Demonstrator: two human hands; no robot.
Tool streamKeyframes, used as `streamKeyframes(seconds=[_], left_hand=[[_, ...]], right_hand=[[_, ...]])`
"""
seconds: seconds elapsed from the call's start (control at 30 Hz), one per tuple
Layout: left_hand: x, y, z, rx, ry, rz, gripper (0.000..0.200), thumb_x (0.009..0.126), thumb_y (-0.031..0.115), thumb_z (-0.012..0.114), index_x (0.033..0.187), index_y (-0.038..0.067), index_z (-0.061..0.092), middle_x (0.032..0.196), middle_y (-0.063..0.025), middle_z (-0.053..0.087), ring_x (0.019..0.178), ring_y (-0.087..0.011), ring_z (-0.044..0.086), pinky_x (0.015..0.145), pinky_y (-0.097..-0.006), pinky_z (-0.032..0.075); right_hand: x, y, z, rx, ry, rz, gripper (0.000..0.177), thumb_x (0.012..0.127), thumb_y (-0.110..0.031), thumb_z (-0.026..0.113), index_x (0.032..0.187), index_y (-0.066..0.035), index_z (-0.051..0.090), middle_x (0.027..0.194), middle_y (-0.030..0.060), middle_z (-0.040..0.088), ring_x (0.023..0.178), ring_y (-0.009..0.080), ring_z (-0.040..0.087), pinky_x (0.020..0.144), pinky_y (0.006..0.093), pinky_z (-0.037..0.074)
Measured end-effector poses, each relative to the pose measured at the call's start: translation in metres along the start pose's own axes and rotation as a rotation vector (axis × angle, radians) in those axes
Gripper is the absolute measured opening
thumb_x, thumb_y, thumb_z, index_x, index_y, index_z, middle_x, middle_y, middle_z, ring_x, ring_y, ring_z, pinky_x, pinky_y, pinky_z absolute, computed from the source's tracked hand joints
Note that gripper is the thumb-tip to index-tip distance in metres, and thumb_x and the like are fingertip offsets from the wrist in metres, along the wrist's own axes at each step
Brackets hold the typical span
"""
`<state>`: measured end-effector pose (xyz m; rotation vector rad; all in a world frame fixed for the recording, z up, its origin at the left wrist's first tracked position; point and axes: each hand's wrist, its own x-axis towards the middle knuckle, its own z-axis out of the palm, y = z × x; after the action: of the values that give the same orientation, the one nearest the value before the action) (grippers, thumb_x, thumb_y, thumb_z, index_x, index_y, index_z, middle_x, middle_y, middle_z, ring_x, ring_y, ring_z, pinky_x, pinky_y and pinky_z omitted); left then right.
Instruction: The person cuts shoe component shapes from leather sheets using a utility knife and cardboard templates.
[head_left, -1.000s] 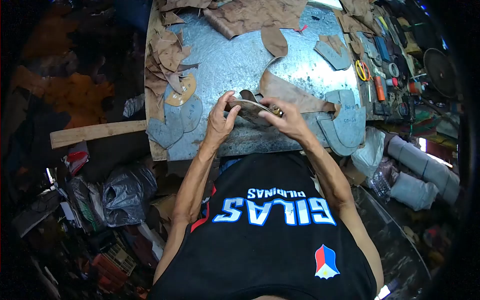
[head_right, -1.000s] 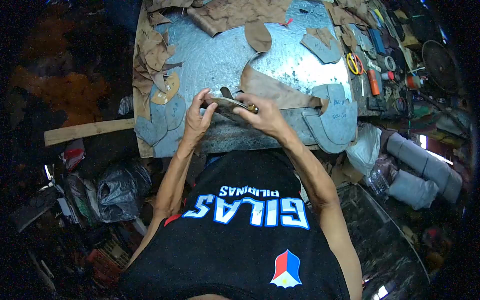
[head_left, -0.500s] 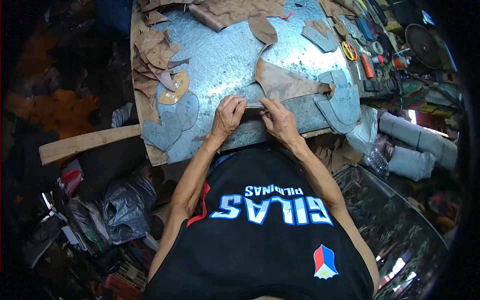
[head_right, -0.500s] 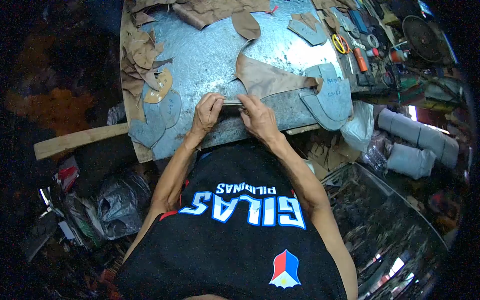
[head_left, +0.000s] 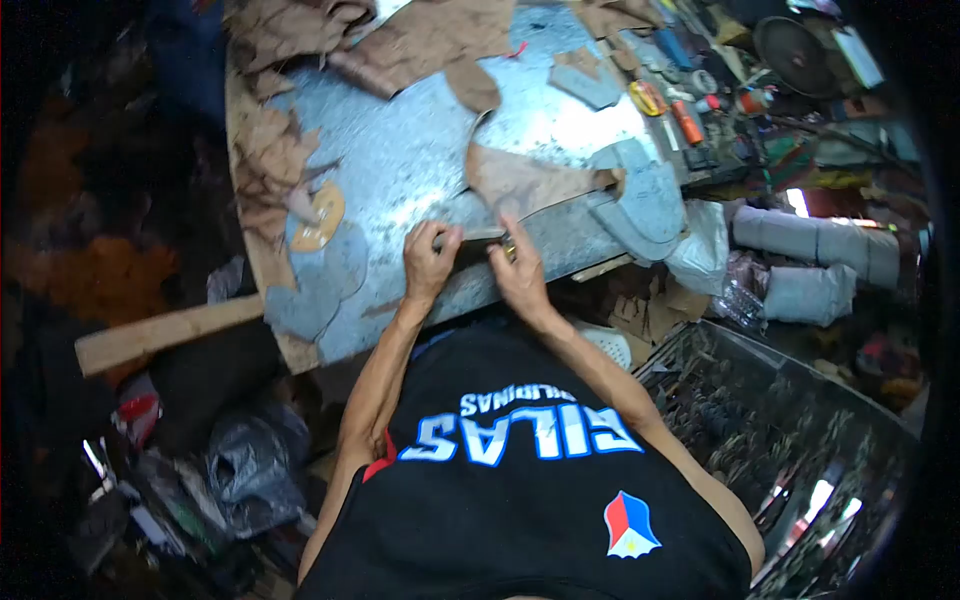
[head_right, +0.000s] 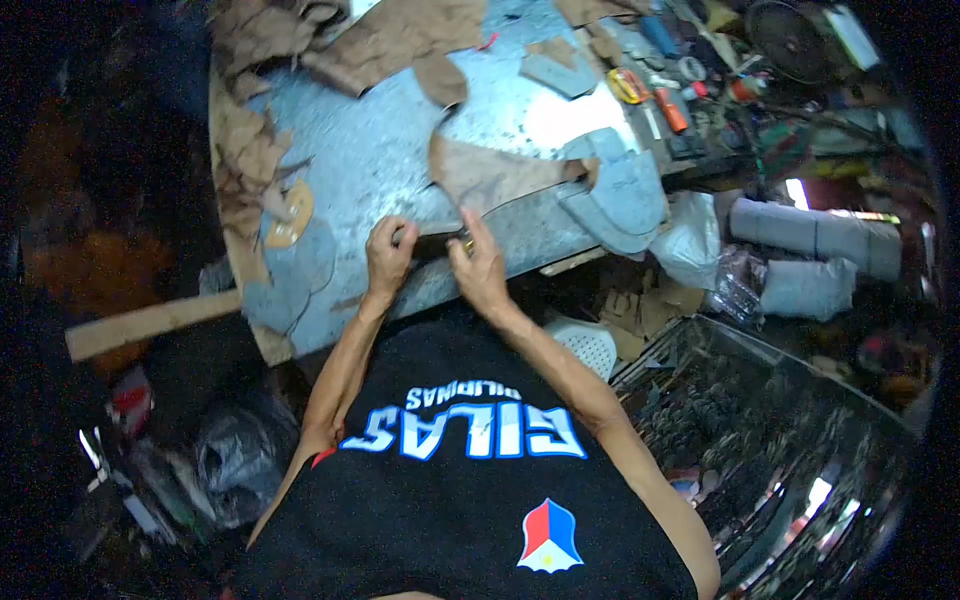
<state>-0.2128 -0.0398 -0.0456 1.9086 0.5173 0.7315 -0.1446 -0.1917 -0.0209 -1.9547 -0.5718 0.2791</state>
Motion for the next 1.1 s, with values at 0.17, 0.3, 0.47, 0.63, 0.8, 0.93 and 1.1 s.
streamKeyframes(seconds=[0.17,0.3,0.47,0.63,0.8,0.93,1.1], left_hand=[[0.003,0.010,0.006,-0.042,-0.072,0.055,0.022,0.085,0.019,0.072,0.081,0.002,0.058,0.076,-0.0135,0.057,0.072,-0.0329,0.057,0.067,-0.0407,0.045],[-0.005,0.008,0.002,0.072,-0.168,0.166,0.032,0.077,0.019,0.080,0.086,0.002,0.054,0.083,-0.0140,0.055,0.075,-0.0335,0.056,0.067,-0.0421,0.045],[0.003,0.000,-0.013,0.081,-0.341,0.216,0.032,0.066,0.005,0.076,0.091,0.002,0.056,0.088,-0.0165,0.059,0.082,-0.0354,0.060,0.073,-0.0409,0.049],[0.023,0.022,-0.016,0.051,-0.437,-0.042,0.025,0.073,0.006,0.077,0.090,0.001,0.060,0.079,-0.0167,0.064,0.073,-0.0347,0.063,0.065,-0.0411,0.050],[0.033,0.028,0.006,0.113,-0.384,-0.069,0.031,0.075,0.012,0.080,0.096,0.001,0.060,0.089,-0.0141,0.066,0.079,-0.0307,0.063,0.070,-0.0379,0.049],[0.025,0.008,0.017,0.305,-0.083,0.036,0.045,0.075,0.014,0.081,0.111,0.000,0.059,0.115,-0.0179,0.060,0.110,-0.0369,0.056,0.096,-0.0443,0.044],[0.017,0.003,0.026,0.514,-0.049,0.062,0.052,0.076,0.015,0.080,0.119,-0.001,0.056,0.125,-0.0206,0.057,0.121,-0.0400,0.051,0.104,-0.0465,0.041]], right_hand=[[0.002,-0.009,-0.013,-0.080,0.007,-0.087,0.057,0.087,-0.006,0.057,0.141,0.003,0.042,0.144,0.0287,0.043,0.133,0.0420,0.045,0.109,0.0408,0.039],[0.002,0.002,-0.023,-0.097,-0.058,-0.003,0.056,0.087,-0.006,0.057,0.140,0.002,0.043,0.144,0.0291,0.044,0.133,0.0427,0.045,0.108,0.0408,0.041],[0.010,-0.001,-0.041,-0.239,-0.164,-0.119,0.049,0.083,-0.007,0.062,0.132,-0.009,0.054,0.124,0.0186,0.060,0.108,0.0392,0.061,0.087,0.0439,0.052],[0.060,-0.021,-0.082,-0.404,-0.479,-0.382,0.043,0.079,-0.007,0.066,0.121,-0.012,0.061,0.100,0.0111,0.066,0.083,0.0361,0.066,0.068,0.0440,0.054],[0.112,-0.015,-0.114,-0.372,-0.605,-0.475,0.042,0.077,-0.006,0.066,0.118,-0.012,0.063,0.087,0.0119,0.066,0.080,0.0355,0.065,0.071,0.0458,0.053],[0.176,-0.008,-0.160,-0.373,-0.498,-0.508,0.039,0.077,-0.006,0.065,0.116,-0.011,0.067,0.095,0.0113,0.070,0.089,0.0310,0.068,0.078,0.0411,0.055],[0.273,-0.009,-0.227,0.058,-0.167,-0.045,0.035,0.089,-0.017,0.073,0.120,-0.003,0.066,0.083,0.0008,0.067,0.070,0.0090,0.062,0.063,0.0237,0.052]])
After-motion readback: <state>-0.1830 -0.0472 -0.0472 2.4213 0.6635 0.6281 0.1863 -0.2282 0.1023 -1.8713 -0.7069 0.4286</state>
